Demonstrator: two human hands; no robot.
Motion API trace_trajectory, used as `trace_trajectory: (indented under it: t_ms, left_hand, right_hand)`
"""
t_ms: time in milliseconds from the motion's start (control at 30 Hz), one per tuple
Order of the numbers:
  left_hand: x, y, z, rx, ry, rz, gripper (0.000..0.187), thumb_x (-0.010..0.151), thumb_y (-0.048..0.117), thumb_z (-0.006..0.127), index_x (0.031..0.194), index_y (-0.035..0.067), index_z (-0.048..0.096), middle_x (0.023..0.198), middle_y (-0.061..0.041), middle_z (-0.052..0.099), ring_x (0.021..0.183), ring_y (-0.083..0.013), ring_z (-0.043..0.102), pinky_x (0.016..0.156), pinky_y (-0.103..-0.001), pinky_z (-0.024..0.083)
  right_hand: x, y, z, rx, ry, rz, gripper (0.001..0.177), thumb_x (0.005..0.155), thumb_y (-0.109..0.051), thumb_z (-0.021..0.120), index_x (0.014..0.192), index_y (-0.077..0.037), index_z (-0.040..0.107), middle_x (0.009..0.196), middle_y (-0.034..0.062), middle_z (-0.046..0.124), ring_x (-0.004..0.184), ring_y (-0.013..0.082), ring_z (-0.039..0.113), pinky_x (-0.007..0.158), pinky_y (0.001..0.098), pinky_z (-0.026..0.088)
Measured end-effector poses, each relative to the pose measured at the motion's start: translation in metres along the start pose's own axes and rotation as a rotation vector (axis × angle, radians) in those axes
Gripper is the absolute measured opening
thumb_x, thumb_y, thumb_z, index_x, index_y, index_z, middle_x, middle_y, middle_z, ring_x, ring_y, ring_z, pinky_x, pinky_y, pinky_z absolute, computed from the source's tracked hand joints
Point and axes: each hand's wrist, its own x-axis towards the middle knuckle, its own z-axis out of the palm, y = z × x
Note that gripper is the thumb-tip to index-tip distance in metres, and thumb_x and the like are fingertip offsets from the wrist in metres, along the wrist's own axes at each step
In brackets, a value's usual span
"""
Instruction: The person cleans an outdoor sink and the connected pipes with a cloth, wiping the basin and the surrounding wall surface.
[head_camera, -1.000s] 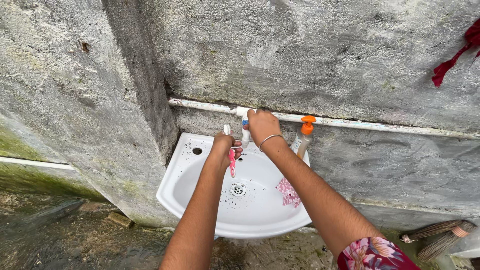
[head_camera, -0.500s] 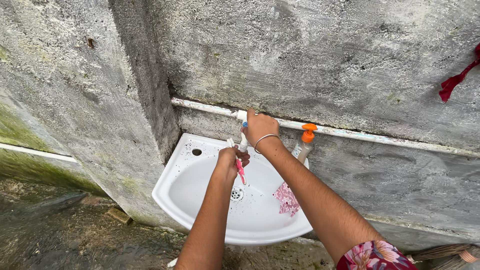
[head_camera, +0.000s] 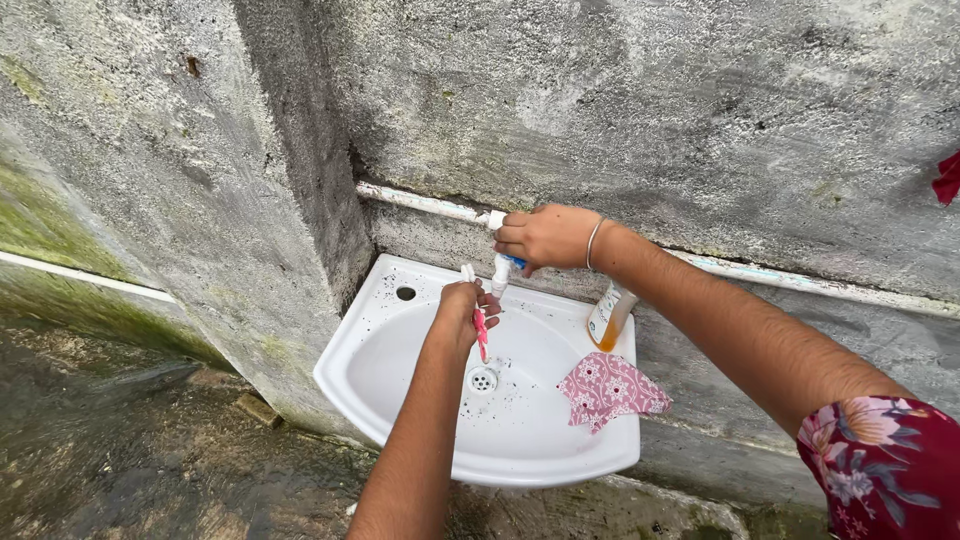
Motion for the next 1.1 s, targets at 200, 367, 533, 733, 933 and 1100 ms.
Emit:
trace_trajectory:
  t_ms: [200,367,533,733,933,1100]
  left_hand:
    - [0.003,-0.005,0.001,0.008,0.042,-0.019,0.026,0.097,0.006,0.044,0.121,0.007,0.053,0.089,-0.014,0.063,0.069,-0.0270,0.065,0.059,-0.046,0.055]
    - [0.008,-0.009,-0.005,-0.026,-0.010,-0.003,0.023,0.098,0.008,0.048,0.121,0.004,0.050,0.088,-0.014,0.059,0.065,-0.0255,0.056,0.057,-0.047,0.052]
    - [-0.012,0.007,-0.007,0.036,0.049,-0.009,0.029,0.097,0.008,0.045,0.125,0.010,0.052,0.097,-0.012,0.063,0.074,-0.0257,0.062,0.064,-0.048,0.058]
    - [-0.036,0.018,-0.004,-0.020,0.025,0.034,0.027,0.100,0.022,0.053,0.124,0.009,0.054,0.098,-0.014,0.063,0.077,-0.0256,0.063,0.064,-0.044,0.058]
    - [-0.032,0.016,0.008,-0.061,0.020,0.192,0.019,0.100,0.028,0.060,0.111,0.014,0.066,0.102,-0.001,0.063,0.075,-0.0155,0.058,0.063,-0.038,0.055]
    - [-0.041,0.008,0.038,-0.217,-0.039,0.273,0.015,0.098,0.020,0.066,0.108,0.009,0.068,0.088,-0.007,0.065,0.068,-0.0176,0.054,0.058,-0.037,0.049]
  right_hand:
    - [0.000,0.008,0.010,0.015,0.011,-0.041,0.065,0.086,-0.053,0.062,0.123,0.001,0.064,0.108,0.0077,0.060,0.106,0.0228,0.062,0.075,0.0368,0.060]
    - [0.020,-0.007,0.029,-0.043,0.030,0.187,0.063,0.095,-0.062,0.054,0.089,-0.001,0.073,0.092,0.0065,0.065,0.097,0.0233,0.065,0.074,0.0362,0.059]
    - [0.057,-0.024,0.058,-0.048,-0.053,0.641,0.059,0.095,-0.061,0.055,0.080,-0.009,0.079,0.081,0.0075,0.072,0.084,0.0265,0.072,0.068,0.0394,0.058]
    - [0.065,-0.030,0.055,0.174,-0.096,0.981,0.067,0.092,-0.070,0.055,0.084,-0.007,0.079,0.082,0.0138,0.075,0.082,0.0306,0.075,0.070,0.0413,0.059]
    - [0.037,-0.081,0.068,0.634,0.350,1.372,0.069,0.096,-0.067,0.057,0.121,-0.004,0.066,0.081,0.0208,0.073,0.080,0.0366,0.073,0.069,0.0453,0.057]
    - [0.038,-0.145,0.097,1.569,0.693,1.389,0.051,0.095,-0.033,0.058,0.141,-0.015,0.043,0.084,0.0071,0.070,0.063,0.0161,0.069,0.050,0.0323,0.059]
